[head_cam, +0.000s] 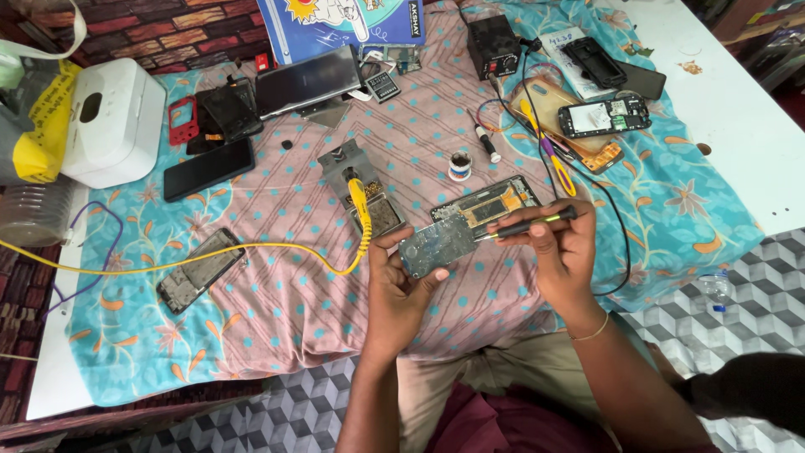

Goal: The person holds a blue circuit board, flips it over, and uses a small tool to scrape or clean its surface. The person then places the board into a disassembled phone chassis and continues to handle the board and chassis.

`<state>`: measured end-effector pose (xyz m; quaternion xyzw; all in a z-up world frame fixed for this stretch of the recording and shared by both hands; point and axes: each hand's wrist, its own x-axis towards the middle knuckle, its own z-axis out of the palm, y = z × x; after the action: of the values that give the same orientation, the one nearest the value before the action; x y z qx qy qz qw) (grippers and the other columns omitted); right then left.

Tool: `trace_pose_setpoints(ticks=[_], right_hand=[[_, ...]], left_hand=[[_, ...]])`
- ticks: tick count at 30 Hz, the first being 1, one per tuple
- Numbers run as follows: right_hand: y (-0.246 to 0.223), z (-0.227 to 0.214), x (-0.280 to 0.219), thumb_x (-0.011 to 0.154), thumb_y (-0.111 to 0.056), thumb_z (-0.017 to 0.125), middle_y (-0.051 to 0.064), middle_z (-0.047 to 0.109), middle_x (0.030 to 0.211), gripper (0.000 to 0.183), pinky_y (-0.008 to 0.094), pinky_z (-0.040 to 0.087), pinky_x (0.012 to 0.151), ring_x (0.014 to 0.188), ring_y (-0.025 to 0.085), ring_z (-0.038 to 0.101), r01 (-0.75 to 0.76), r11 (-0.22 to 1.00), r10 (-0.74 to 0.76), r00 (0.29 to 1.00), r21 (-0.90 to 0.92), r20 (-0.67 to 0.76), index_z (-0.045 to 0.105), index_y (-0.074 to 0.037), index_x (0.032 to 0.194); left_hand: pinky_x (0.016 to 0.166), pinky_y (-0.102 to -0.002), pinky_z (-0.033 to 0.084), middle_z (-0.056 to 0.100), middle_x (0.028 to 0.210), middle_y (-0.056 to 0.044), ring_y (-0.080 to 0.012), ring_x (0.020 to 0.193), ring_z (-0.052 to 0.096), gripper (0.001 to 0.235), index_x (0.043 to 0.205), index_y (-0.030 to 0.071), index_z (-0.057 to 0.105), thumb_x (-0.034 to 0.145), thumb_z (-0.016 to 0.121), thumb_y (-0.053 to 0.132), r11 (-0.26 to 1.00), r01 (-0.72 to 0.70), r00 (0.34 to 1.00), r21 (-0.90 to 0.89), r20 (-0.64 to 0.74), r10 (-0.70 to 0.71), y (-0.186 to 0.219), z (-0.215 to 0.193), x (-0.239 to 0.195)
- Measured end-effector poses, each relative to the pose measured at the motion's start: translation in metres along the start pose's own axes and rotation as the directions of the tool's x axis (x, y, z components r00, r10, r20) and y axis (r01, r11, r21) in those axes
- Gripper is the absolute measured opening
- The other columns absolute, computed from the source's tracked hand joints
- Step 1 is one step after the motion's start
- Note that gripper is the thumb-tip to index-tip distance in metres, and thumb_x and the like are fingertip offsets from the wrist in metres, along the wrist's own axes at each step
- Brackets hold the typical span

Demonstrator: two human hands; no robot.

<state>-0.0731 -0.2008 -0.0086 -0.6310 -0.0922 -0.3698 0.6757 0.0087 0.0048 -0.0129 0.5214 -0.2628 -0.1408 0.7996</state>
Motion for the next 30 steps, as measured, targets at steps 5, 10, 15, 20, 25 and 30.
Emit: trace_pose_setpoints(ticks=[5, 10, 15, 20, 25, 30], right_hand=[[0.0029, 0.0014, -0.0006, 0.113, -0.014, 0.050, 0.027, 0.067, 0.114, 0.022, 0.043, 0.067, 0.087, 0.104, 0.037, 0.075, 0.020, 0.999, -0.019, 1.000, -0.038, 0.022, 0.032, -0.006, 0.122], [0.0020, 0.0023, -0.0006, 0.112, -0.014, 0.051, 0.027, 0.067, 0.114, 0.022, 0.043, 0.067, 0.088, 0.105, 0.036, 0.075, 0.027, 0.999, -0.026, 0.999, -0.024, 0.029, 0.032, -0.007, 0.121], [-0.0004, 0.0038, -0.0035, 0.111, -0.012, 0.054, 0.024, 0.067, 0.117, 0.020, 0.039, 0.064, 0.093, 0.113, 0.032, 0.072, 0.043, 0.998, -0.040, 0.997, -0.039, 0.072, 0.039, -0.003, 0.120], [0.0026, 0.0028, -0.0050, 0.106, -0.005, 0.060, 0.018, 0.071, 0.122, 0.018, 0.029, 0.056, 0.099, 0.115, 0.021, 0.069, -0.037, 0.988, 0.056, 0.991, -0.153, 0.124, 0.055, 0.002, 0.122], [0.0083, 0.0048, -0.0038, 0.104, 0.000, 0.061, 0.015, 0.071, 0.120, 0.019, 0.027, 0.057, 0.096, 0.112, 0.018, 0.069, -0.090, 0.976, 0.121, 0.981, -0.196, 0.152, 0.058, 0.004, 0.121], [0.0069, 0.0024, -0.0060, 0.105, -0.001, 0.060, 0.015, 0.072, 0.120, 0.017, 0.027, 0.057, 0.095, 0.112, 0.020, 0.071, 0.000, 0.956, 0.044, 0.989, -0.294, 0.143, 0.058, 0.004, 0.121]], left_hand=[[0.097, -0.033, 0.059, 0.069, 0.118, -0.018, -0.0212, 0.110, 0.072, 0.062, 0.139, 0.004, 0.030, 0.092, 0.067, -0.012, 0.999, 0.042, 0.999, -0.010, -0.017, -0.043, 0.0008, -0.0003, 0.0010], [0.099, -0.033, 0.060, 0.069, 0.117, -0.019, -0.0204, 0.110, 0.071, 0.062, 0.140, 0.004, 0.030, 0.092, 0.068, -0.012, 1.000, 0.020, 1.000, 0.000, -0.011, -0.020, 0.0002, -0.0001, -0.0002], [0.097, -0.032, 0.060, 0.069, 0.115, -0.018, -0.0201, 0.108, 0.072, 0.063, 0.139, 0.004, 0.030, 0.092, 0.068, -0.011, 0.999, 0.024, 1.000, 0.044, -0.013, -0.023, 0.0010, -0.0001, -0.0008], [0.095, -0.031, 0.060, 0.068, 0.116, -0.018, -0.0205, 0.108, 0.072, 0.063, 0.140, 0.004, 0.031, 0.092, 0.068, -0.011, 0.999, 0.028, 0.999, 0.024, -0.018, -0.028, 0.0004, -0.0003, -0.0013], [0.092, -0.030, 0.059, 0.068, 0.117, -0.019, -0.0199, 0.108, 0.072, 0.063, 0.141, 0.004, 0.030, 0.092, 0.067, -0.013, 0.999, 0.012, 1.000, 0.044, -0.029, -0.011, -0.0001, 0.0018, -0.0025], [0.092, -0.029, 0.059, 0.068, 0.117, -0.018, -0.0196, 0.108, 0.071, 0.063, 0.140, 0.004, 0.031, 0.092, 0.067, -0.014, 0.994, -0.024, 0.999, 0.107, -0.036, 0.028, -0.0013, 0.0037, -0.0025]])
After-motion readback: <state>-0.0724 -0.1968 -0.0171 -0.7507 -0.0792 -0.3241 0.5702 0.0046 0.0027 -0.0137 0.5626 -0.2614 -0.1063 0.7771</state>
